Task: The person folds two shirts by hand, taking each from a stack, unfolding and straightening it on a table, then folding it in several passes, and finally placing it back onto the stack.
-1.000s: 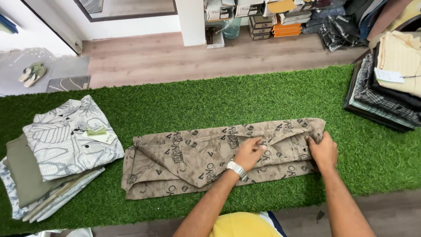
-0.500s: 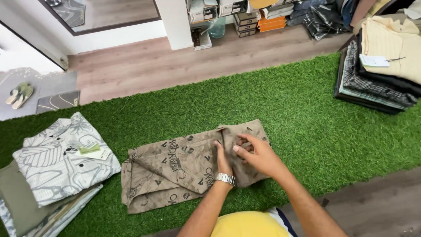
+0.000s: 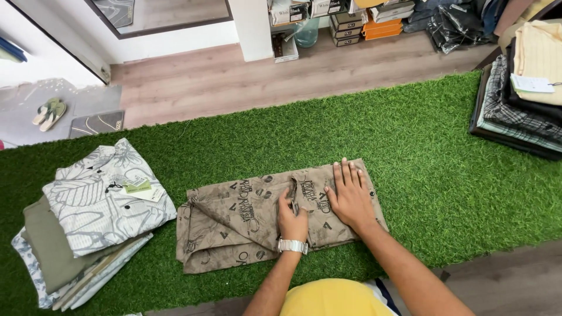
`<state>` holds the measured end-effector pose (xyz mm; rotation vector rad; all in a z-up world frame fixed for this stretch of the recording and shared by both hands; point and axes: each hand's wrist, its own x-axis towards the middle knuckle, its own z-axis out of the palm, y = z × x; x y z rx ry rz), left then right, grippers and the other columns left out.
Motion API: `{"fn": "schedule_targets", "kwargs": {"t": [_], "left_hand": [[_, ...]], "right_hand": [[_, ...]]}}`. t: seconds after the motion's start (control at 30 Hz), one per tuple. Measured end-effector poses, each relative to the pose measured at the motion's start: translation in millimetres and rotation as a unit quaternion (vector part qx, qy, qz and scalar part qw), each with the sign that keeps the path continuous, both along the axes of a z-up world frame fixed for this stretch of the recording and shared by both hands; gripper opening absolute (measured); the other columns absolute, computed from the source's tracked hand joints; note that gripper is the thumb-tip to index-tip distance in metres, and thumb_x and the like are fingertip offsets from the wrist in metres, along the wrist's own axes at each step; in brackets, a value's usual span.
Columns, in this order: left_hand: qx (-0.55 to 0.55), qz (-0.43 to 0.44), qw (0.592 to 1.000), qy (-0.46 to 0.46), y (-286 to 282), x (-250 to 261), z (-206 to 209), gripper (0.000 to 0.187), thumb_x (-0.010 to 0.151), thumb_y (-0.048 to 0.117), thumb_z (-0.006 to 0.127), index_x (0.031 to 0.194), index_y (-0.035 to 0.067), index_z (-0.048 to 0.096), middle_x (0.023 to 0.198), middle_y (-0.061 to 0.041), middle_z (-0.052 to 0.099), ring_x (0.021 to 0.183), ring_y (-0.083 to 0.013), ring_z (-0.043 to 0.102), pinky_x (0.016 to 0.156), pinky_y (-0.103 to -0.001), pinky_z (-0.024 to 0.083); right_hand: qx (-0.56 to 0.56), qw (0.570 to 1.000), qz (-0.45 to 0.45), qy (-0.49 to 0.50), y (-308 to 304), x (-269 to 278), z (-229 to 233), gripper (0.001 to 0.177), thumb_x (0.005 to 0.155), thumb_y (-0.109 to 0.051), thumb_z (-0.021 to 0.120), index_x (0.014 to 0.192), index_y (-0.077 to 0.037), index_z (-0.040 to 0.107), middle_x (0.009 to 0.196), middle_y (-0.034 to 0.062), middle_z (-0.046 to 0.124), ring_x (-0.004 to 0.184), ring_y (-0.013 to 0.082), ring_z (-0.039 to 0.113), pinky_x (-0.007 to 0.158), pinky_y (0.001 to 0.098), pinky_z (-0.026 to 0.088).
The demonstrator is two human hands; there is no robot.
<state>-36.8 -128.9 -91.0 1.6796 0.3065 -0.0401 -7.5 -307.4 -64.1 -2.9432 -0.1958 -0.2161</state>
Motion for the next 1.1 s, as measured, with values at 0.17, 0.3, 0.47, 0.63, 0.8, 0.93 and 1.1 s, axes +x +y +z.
{"fn": "schedule_targets", "kwargs": {"t": [0.17, 0.3, 0.47, 0.63, 0.8, 0.93, 1.1], "left_hand": [[0.348, -0.194, 0.895, -0.201, -10.2, -1.0, 48.9, 0.072, 0.089, 0.029, 0.069, 0.154, 0.01, 0.045, 0.161, -0.021, 0.039, 0.15, -0.0375, 0.032, 0.124, -0.055, 0.026], [0.484, -0.312, 0.813, -0.087, -3.0, 8.8, 45.9, 0.083, 0.089, 0.052, 0.063, 0.155, 0.01, 0.034, 0.163, -0.018, 0.028, 0.15, -0.0378, 0.023, 0.122, -0.06, 0.009], [0.484, -0.288, 0.816, -0.133, 10.8, 8.8, 22.8, 0.098, 0.091, 0.07, 0.047, 0.157, 0.001, 0.026, 0.166, -0.021, 0.021, 0.154, -0.034, 0.018, 0.123, -0.053, 0.006], [0.473, -0.282, 0.821, -0.148, 13.8, 7.9, 20.6, 0.096, 0.093, 0.068, 0.047, 0.157, -0.002, 0.026, 0.166, -0.022, 0.02, 0.154, -0.0355, 0.018, 0.124, -0.053, 0.006], [0.421, -0.213, 0.859, -0.199, 21.6, 12.2, -28.1, 0.089, 0.097, 0.058, 0.047, 0.159, -0.003, 0.026, 0.17, -0.024, 0.019, 0.157, -0.0358, 0.02, 0.127, -0.051, 0.01], [0.438, -0.259, 0.856, -0.088, 18.6, 9.4, 16.4, 0.089, 0.096, 0.057, 0.05, 0.158, -0.002, 0.023, 0.167, -0.022, 0.019, 0.154, -0.0353, 0.017, 0.125, -0.05, 0.011], [0.376, -0.261, 0.882, -0.106, 2.1, -12.1, 24.1, 0.085, 0.1, 0.053, 0.053, 0.158, -0.001, 0.024, 0.166, -0.025, 0.024, 0.154, -0.0406, 0.021, 0.123, -0.051, 0.02]], "right_hand": [[-0.031, 0.999, -0.012, 0.008, -1.1, -1.2, -0.3, 0.072, 0.101, -0.048, 0.035, 0.158, -0.005, 0.025, 0.166, 0.0223, 0.021, 0.152, 0.0356, 0.021, 0.124, 0.0498, 0.013], [-0.039, 0.999, 0.0, 0.016, -7.8, 0.8, -6.9, 0.074, 0.101, -0.049, 0.035, 0.16, -0.005, 0.024, 0.166, 0.0218, 0.02, 0.153, 0.0361, 0.02, 0.123, 0.0498, 0.012], [0.125, 0.984, -0.115, 0.051, -25.1, -21.8, -8.7, 0.07, 0.107, -0.046, 0.049, 0.157, -0.001, 0.03, 0.164, 0.0211, 0.031, 0.152, 0.0341, 0.03, 0.125, 0.05, 0.022], [0.269, 0.919, -0.279, 0.067, -52.8, -39.6, -8.1, 0.07, 0.089, -0.037, 0.072, 0.142, 0.003, 0.049, 0.131, 0.0252, 0.06, 0.119, 0.0346, 0.059, 0.101, 0.047, 0.048], [0.393, 0.858, -0.283, 0.172, -79.1, -34.9, -2.1, 0.041, 0.086, -0.031, 0.078, 0.108, 0.002, 0.069, 0.089, 0.0152, 0.075, 0.081, 0.0285, 0.071, 0.075, 0.0447, 0.057], [0.512, 0.796, -0.26, 0.193, -84.6, -35.0, 27.1, 0.028, 0.08, -0.016, 0.081, 0.099, -0.002, 0.066, 0.085, 0.0128, 0.074, 0.071, 0.0212, 0.071, 0.066, 0.0398, 0.058], [0.33, 0.885, -0.298, 0.142, -79.0, -49.7, 129.1, 0.027, 0.082, -0.016, 0.081, 0.102, -0.003, 0.067, 0.087, 0.0133, 0.076, 0.072, 0.0215, 0.073, 0.066, 0.0387, 0.058]]}}
